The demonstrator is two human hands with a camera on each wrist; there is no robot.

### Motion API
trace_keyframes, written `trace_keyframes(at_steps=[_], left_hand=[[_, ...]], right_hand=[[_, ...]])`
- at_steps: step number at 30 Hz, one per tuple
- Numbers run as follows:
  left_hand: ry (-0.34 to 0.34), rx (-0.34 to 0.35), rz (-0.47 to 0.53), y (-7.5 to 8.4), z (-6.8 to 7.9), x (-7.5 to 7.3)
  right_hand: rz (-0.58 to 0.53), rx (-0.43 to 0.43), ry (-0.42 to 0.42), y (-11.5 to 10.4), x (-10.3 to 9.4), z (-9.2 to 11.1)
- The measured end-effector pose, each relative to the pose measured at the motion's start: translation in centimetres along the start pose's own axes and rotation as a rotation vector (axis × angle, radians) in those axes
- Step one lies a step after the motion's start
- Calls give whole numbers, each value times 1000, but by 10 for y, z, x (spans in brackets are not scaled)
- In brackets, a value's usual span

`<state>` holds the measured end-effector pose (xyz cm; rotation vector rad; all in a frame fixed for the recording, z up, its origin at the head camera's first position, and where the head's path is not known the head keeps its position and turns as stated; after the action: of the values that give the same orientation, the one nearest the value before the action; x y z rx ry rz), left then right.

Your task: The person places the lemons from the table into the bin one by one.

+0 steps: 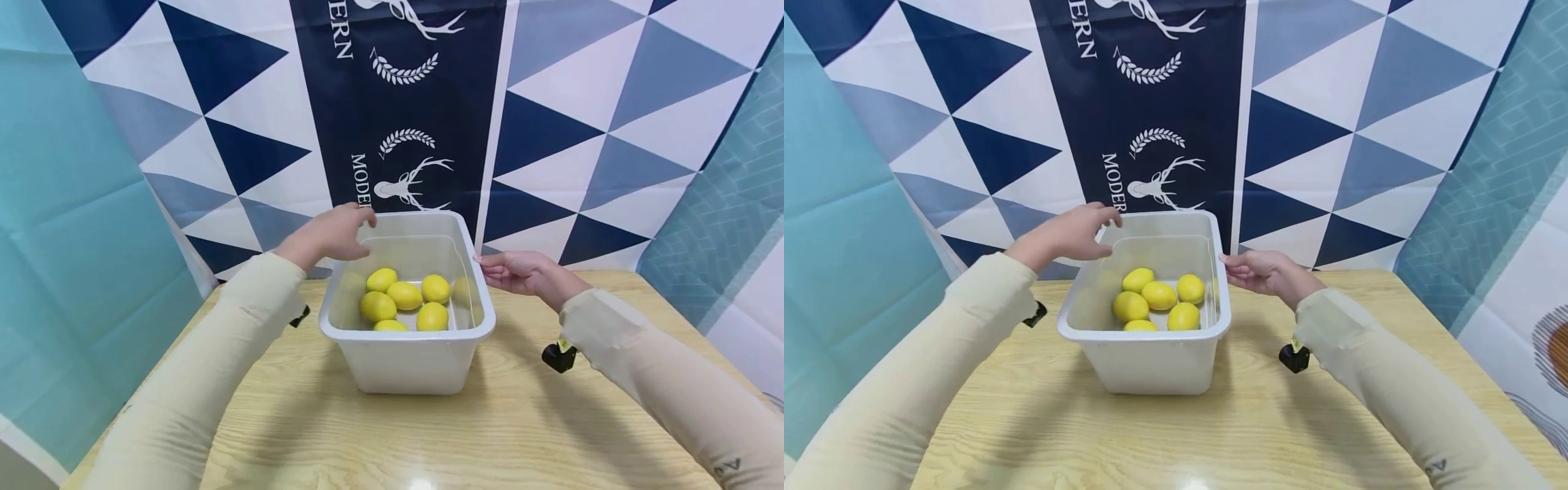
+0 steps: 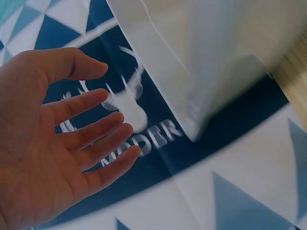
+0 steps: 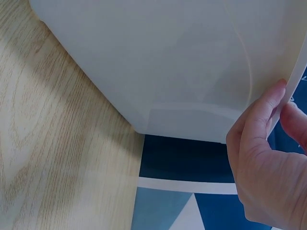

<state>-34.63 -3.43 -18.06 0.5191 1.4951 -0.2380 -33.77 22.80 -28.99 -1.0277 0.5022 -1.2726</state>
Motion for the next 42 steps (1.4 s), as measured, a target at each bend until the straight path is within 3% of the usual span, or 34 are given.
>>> trace_keyframes(at_steps=[4,11,19,27,33,42], left_hand=[[16,-79,50,-38,17,2],[57,-183,81,-106,46,21],[74,-270,96,-164,74,42],[101,-324,65,-196,87,64],[135,-384,-12,-219,94,81],[15,-458,-30,-239,108,113]], right_hand=[[-2,1,-3,0,0,1],[-3,14,7,2,-3,2],[-15,9,20,2,-5,3],[-17,8,14,3,-5,1],[-20,5,2,3,-4,-1],[0,-4,-14,0,-2,-2]])
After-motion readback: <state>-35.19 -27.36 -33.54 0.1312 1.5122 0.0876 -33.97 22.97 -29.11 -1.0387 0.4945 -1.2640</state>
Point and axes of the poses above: each hand's wrist, its own z-axis away from the middle knuckle, its own x-axis out of the palm, y = z × x, the point moved 7 cm from there along -z, towards the middle knuckle, and after that the axes turned 6 degrees about z, right-handed, at the moved point
